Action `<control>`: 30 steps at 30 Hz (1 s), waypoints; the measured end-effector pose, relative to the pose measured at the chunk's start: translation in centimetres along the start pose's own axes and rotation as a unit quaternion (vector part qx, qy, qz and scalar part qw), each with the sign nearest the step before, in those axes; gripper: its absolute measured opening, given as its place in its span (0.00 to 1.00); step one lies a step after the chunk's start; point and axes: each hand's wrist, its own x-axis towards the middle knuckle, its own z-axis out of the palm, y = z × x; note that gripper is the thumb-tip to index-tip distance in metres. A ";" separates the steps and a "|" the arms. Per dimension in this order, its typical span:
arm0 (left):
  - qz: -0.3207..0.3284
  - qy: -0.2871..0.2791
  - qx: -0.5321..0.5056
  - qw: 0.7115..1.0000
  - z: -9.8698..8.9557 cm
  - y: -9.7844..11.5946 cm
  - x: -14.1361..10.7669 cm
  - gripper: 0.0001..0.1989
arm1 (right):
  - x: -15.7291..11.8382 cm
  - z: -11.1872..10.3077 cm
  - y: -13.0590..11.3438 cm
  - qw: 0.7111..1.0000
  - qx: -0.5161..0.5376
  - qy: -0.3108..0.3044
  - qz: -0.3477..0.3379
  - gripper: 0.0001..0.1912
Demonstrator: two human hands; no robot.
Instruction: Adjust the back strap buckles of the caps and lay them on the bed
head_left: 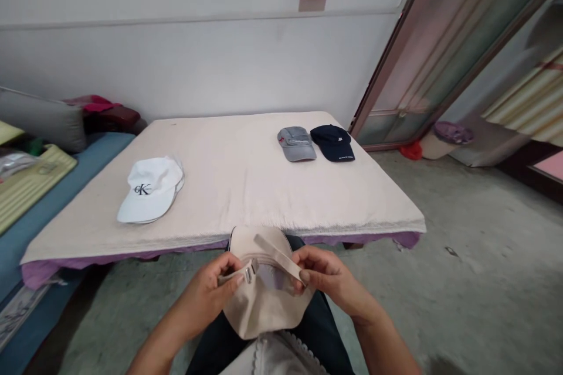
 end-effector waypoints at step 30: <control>-0.022 -0.013 -0.110 0.994 0.6 0.4 -1.1 0.12 | 0.6 3.1 -0.4 0.986 0.117 0.109 -0.040 0.18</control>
